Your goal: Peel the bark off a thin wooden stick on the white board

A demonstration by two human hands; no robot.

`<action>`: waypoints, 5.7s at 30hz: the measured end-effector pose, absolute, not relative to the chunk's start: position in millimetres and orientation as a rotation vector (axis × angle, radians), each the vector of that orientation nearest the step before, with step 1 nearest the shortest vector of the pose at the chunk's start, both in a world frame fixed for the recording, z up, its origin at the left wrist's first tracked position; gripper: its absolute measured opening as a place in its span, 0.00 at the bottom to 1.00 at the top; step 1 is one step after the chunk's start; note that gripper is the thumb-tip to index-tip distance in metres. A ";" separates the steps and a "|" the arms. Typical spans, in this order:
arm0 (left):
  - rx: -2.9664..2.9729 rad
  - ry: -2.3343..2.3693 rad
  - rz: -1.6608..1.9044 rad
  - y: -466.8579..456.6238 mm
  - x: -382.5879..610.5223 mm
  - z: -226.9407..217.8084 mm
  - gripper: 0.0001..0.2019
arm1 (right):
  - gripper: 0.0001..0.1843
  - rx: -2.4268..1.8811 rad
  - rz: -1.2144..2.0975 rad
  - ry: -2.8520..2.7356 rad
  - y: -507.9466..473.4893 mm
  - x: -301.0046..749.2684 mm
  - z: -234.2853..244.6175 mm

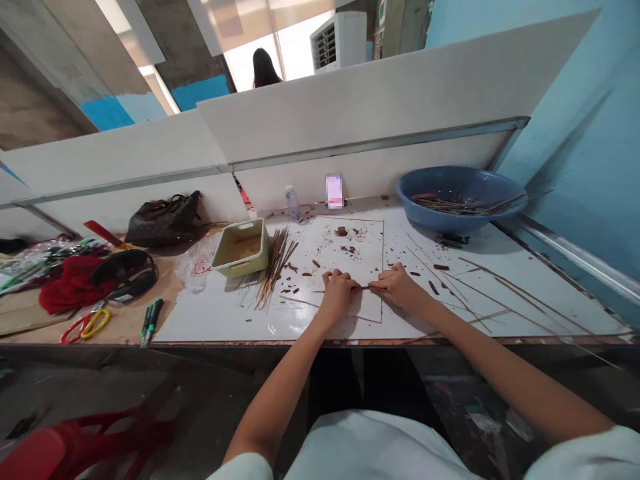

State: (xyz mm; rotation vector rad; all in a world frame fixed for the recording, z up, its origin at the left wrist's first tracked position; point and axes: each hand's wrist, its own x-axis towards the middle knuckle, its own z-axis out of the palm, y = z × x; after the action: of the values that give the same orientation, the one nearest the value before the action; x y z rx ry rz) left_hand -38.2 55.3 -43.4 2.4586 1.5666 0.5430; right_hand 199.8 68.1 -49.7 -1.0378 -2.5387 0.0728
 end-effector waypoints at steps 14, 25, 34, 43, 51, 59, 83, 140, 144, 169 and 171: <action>2.437 1.539 0.547 53.7 -48.8 -32.7 0.08 | 0.22 -1.087 0.157 -2.530 64.0 181.6 -49.0; 2.464 1.523 0.514 59.7 -103.5 -34.1 0.06 | 0.23 -1.109 0.172 -2.557 64.7 174.5 -48.4; 2.470 1.516 0.488 55.6 -121.4 -28.6 0.07 | 0.26 -1.142 0.118 -2.567 65.7 176.0 -53.3; 2.410 1.576 0.507 50.0 -130.8 -32.7 0.07 | 0.25 -1.167 0.098 -2.561 65.6 177.0 -58.1; 2.513 1.624 0.472 42.9 -131.7 -26.0 0.10 | 0.22 -1.179 -0.078 -2.590 48.7 175.2 -37.0; 2.639 1.766 0.484 7.2 -84.0 -23.6 0.20 | 0.38 -1.083 0.100 -2.620 30.6 149.5 -36.6; 2.549 1.932 0.277 -42.9 -45.5 -62.5 0.31 | 0.48 -1.238 0.185 -2.528 0.3 136.4 -86.1; 2.453 2.061 0.351 -44.2 -50.6 -43.5 0.30 | 0.48 -1.255 0.195 -2.526 -11.0 158.0 -75.4; 2.597 1.845 0.285 -41.8 -36.2 -55.0 0.31 | 0.47 -1.250 0.277 -2.577 -1.1 152.2 -66.1; 2.451 1.971 0.235 3.3 -29.7 -50.6 0.30 | 0.47 -1.354 0.211 -2.575 32.1 138.2 -66.5; 2.498 1.961 0.297 -15.9 -33.8 -57.8 0.30 | 0.47 -1.291 0.121 -2.558 14.1 141.8 -75.9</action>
State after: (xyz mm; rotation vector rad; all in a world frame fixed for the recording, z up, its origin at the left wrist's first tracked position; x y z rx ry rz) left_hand -33.8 -15.9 -57.8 2.4976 1.9610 0.2971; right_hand 141.8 14.1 -75.9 -1.2914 -2.5584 0.1212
